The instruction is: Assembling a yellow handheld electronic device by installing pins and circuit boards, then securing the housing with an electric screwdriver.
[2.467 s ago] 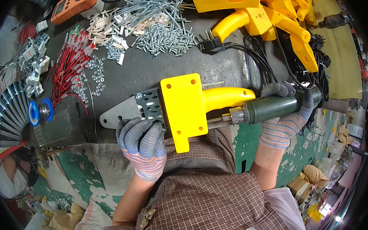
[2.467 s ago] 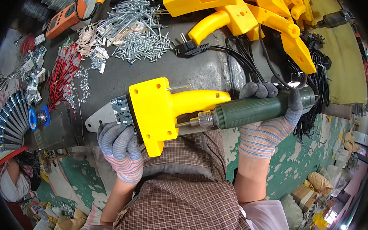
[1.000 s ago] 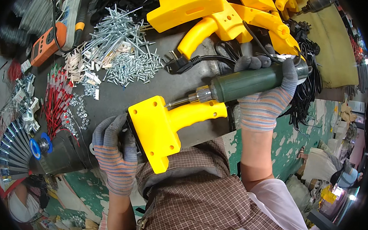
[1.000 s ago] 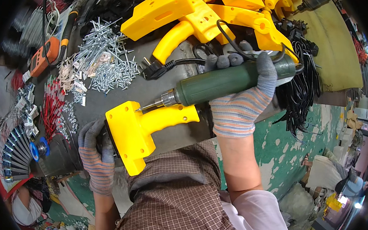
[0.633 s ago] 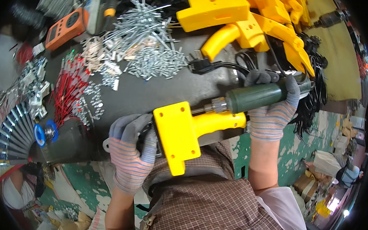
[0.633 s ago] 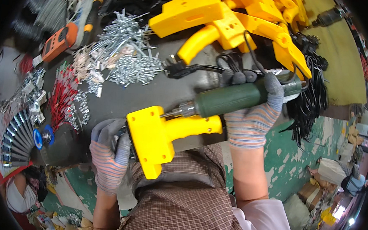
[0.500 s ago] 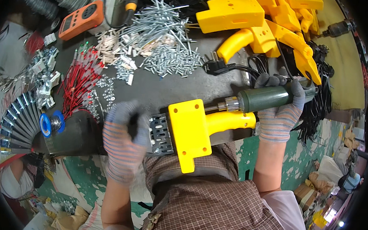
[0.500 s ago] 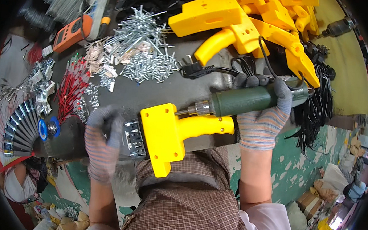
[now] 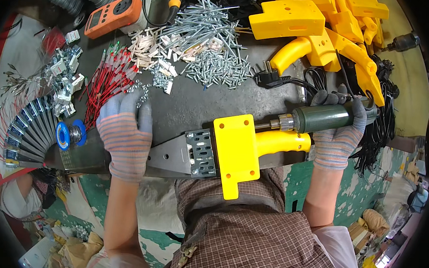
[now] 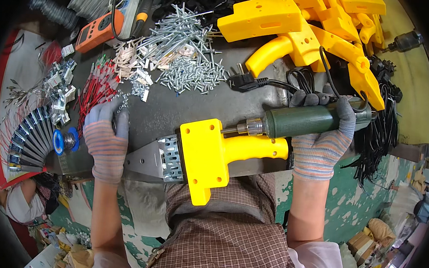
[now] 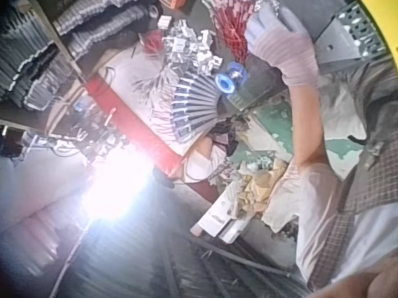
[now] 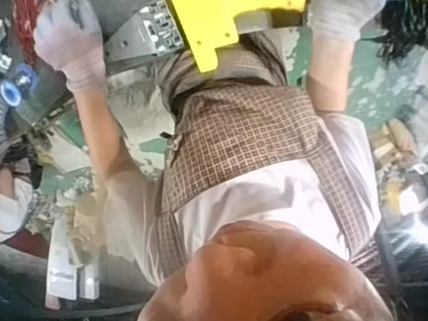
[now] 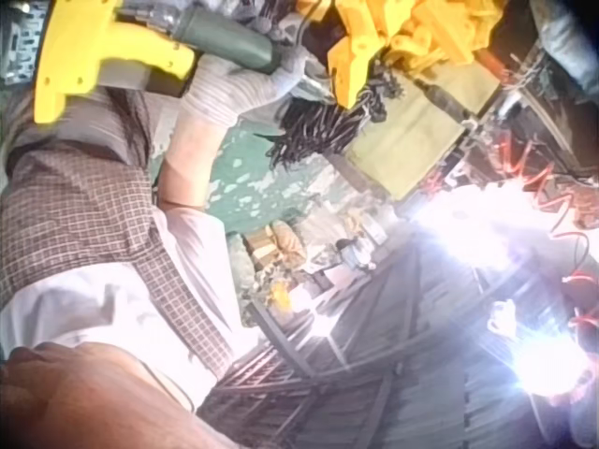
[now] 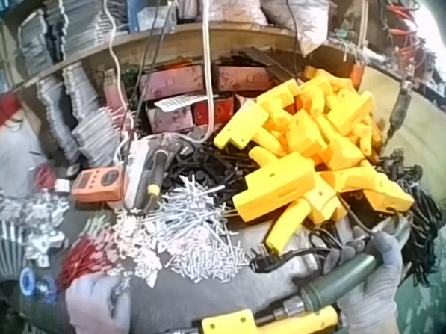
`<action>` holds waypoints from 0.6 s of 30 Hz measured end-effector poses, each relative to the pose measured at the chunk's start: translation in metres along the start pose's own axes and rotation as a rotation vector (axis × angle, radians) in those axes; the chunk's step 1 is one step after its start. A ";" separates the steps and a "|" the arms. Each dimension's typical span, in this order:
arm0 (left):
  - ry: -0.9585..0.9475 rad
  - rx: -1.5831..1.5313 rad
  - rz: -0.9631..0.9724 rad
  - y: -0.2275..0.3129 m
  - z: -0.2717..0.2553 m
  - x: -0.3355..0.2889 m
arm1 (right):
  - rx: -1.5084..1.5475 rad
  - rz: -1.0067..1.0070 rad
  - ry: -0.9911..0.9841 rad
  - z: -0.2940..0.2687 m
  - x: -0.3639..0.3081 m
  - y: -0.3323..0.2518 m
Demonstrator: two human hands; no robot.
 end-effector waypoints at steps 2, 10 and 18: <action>0.059 0.045 0.041 0.000 0.001 0.008 | -0.002 0.000 -0.004 0.000 0.000 0.000; -0.028 0.166 0.147 0.000 0.017 0.027 | 0.022 0.000 -0.031 0.000 -0.001 0.000; -0.182 0.209 0.090 -0.007 0.024 0.029 | 0.050 0.011 0.006 -0.003 0.000 0.002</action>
Point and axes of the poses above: each hand's wrist, its own x-axis towards the middle knuckle, its own z-axis out of the palm, y = z × x, the point moved 7 cm from there along x, towards the middle knuckle, and after that the axes turned 13 degrees about z, right-handed, at the moved point
